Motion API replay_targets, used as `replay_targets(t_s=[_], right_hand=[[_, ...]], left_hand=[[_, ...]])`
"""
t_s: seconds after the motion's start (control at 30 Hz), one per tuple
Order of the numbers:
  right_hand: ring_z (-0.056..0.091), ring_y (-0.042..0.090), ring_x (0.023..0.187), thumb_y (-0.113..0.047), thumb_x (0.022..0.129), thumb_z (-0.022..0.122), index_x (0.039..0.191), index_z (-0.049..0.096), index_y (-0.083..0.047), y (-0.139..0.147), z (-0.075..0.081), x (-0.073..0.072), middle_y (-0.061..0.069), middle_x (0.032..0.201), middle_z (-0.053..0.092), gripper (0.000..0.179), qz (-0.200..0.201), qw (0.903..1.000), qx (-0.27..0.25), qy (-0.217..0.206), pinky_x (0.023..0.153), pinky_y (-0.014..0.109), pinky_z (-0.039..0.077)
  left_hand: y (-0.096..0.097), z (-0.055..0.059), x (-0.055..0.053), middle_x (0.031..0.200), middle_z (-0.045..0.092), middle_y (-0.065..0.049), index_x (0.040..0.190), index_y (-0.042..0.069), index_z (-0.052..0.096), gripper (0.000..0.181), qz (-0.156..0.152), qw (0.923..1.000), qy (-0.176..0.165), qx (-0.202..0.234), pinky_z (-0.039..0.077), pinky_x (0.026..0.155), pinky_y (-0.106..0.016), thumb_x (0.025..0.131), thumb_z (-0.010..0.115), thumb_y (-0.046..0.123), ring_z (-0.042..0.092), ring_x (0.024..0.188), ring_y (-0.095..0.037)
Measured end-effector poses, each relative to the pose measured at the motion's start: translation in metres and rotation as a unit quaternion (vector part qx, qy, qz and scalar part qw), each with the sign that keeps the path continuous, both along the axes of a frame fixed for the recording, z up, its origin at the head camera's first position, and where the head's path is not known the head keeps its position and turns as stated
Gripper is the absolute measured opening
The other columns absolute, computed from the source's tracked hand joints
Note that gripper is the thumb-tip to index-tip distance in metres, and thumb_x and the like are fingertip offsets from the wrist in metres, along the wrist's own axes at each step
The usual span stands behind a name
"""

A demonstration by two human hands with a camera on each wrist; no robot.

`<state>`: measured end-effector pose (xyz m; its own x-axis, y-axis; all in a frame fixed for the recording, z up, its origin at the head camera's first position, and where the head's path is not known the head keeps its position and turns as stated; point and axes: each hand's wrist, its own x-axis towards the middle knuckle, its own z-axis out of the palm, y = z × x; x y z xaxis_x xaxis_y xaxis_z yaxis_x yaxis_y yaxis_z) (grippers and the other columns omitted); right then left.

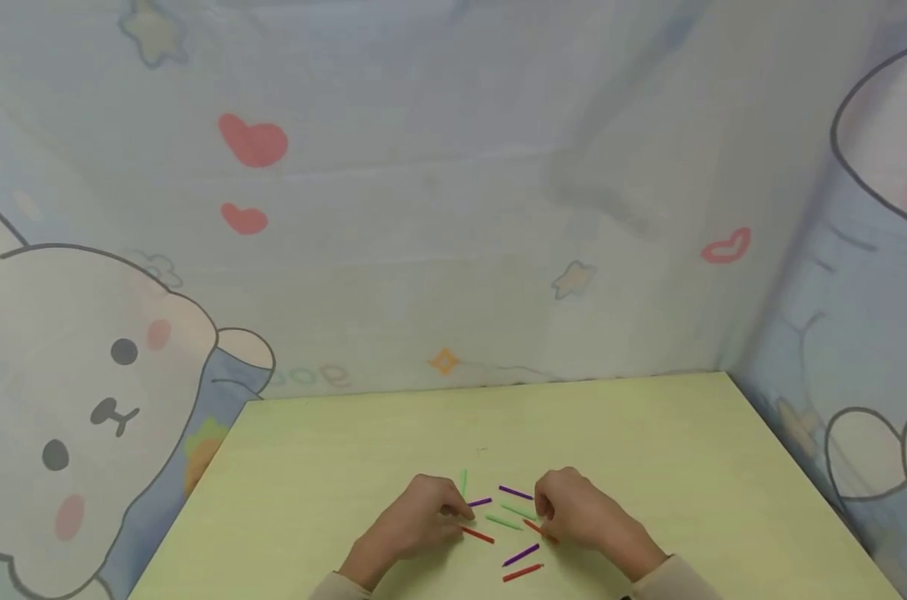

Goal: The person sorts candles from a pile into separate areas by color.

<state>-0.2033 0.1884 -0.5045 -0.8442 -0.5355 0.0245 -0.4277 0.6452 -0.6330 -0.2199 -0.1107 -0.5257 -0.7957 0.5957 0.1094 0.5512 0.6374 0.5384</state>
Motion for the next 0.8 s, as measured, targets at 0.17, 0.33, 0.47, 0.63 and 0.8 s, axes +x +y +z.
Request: replay_targets(t_s=[0.17, 0.33, 0.47, 0.63, 0.8], right_hand=[[0.053, 0.007, 0.076, 0.005, 0.076, 0.083, 0.084, 0.070, -0.009, -0.001, -0.005, -0.004, -0.005, 0.083, 0.063, 0.020, -0.003, 0.9999, 0.012, 0.003, 0.066, 0.026, 0.050], [0.052, 0.003, 0.073, 0.006, 0.080, 0.084, 0.079, 0.071, -0.011, -0.004, -0.011, -0.003, -0.009, 0.078, 0.062, 0.022, 0.003, 0.9999, 0.010, 0.002, 0.065, 0.024, 0.050], [0.050, 0.002, 0.069, 0.008, 0.083, 0.083, 0.075, 0.073, -0.012, -0.007, -0.016, 0.000, -0.012, 0.073, 0.061, 0.024, 0.011, 0.9999, -0.002, -0.002, 0.062, 0.023, 0.049], [0.049, 0.003, 0.067, 0.008, 0.080, 0.083, 0.071, 0.069, -0.015, -0.007, -0.017, -0.001, -0.013, 0.071, 0.059, 0.028, 0.004, 0.9999, 0.007, 0.008, 0.059, 0.023, 0.047], [0.051, 0.004, 0.067, 0.008, 0.079, 0.082, 0.071, 0.067, -0.015, -0.006, -0.014, -0.002, -0.012, 0.072, 0.060, 0.028, 0.000, 0.9999, 0.012, 0.005, 0.060, 0.024, 0.049]], left_hand=[[0.008, -0.001, -0.002, 0.094, 0.078, 0.012, 0.099, 0.015, 0.089, 0.022, -0.033, 0.9968, 0.057, -0.045, 0.056, 0.086, -0.014, 0.083, 0.095, 0.001, 0.068, 0.091, 0.002], [0.011, -0.001, 0.001, 0.089, 0.078, 0.014, 0.094, 0.017, 0.090, 0.015, -0.050, 0.9936, 0.077, -0.065, 0.051, 0.082, -0.008, 0.086, 0.094, 0.004, 0.064, 0.086, 0.006], [0.012, -0.002, 0.005, 0.082, 0.078, 0.016, 0.086, 0.019, 0.090, 0.016, -0.055, 0.9914, 0.098, -0.066, 0.047, 0.075, -0.003, 0.087, 0.090, 0.003, 0.063, 0.079, 0.009], [0.015, -0.001, 0.003, 0.081, 0.078, 0.018, 0.084, 0.020, 0.090, 0.018, -0.051, 0.9905, 0.100, -0.078, 0.047, 0.072, -0.003, 0.086, 0.089, 0.002, 0.061, 0.075, 0.010], [0.013, 0.000, 0.001, 0.082, 0.078, 0.018, 0.084, 0.021, 0.089, 0.016, -0.049, 0.9892, 0.113, -0.080, 0.048, 0.074, -0.005, 0.088, 0.089, 0.006, 0.061, 0.075, 0.009]])
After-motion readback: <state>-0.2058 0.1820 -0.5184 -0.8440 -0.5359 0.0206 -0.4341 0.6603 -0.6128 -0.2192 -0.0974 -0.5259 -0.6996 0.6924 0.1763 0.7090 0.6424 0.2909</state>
